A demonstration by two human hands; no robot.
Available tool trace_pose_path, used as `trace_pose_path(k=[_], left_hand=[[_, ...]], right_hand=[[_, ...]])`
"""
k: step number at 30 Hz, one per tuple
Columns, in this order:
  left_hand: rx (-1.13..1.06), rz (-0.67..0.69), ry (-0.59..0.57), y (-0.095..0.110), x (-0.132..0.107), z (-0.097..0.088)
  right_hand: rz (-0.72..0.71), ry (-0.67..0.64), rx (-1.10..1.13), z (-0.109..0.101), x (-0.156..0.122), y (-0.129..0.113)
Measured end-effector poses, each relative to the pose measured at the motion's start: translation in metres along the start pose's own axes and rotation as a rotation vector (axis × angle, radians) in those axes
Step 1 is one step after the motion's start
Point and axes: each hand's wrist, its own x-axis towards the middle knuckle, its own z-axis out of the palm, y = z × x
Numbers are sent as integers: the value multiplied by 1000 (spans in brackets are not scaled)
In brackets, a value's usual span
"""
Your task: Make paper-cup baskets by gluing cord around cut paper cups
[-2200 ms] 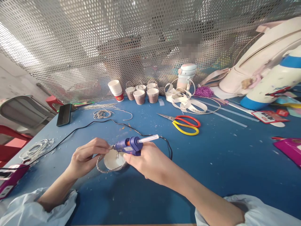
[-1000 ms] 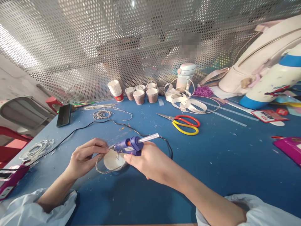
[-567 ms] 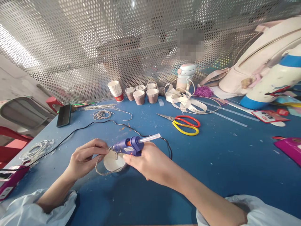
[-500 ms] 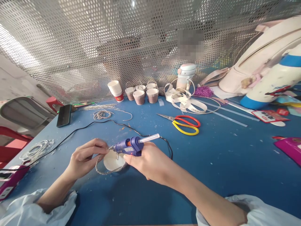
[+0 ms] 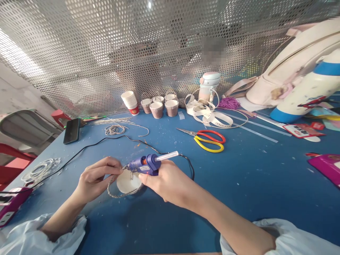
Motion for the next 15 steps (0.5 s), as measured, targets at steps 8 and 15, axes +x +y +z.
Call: trace_pose_path(k=[8, 15], left_hand=[[9, -39, -3, 1, 0, 0], [-34, -119, 21, 4, 1, 3]], right_hand=[[8, 22, -9, -1, -5, -4], [-61, 15, -117, -3, -6, -5]])
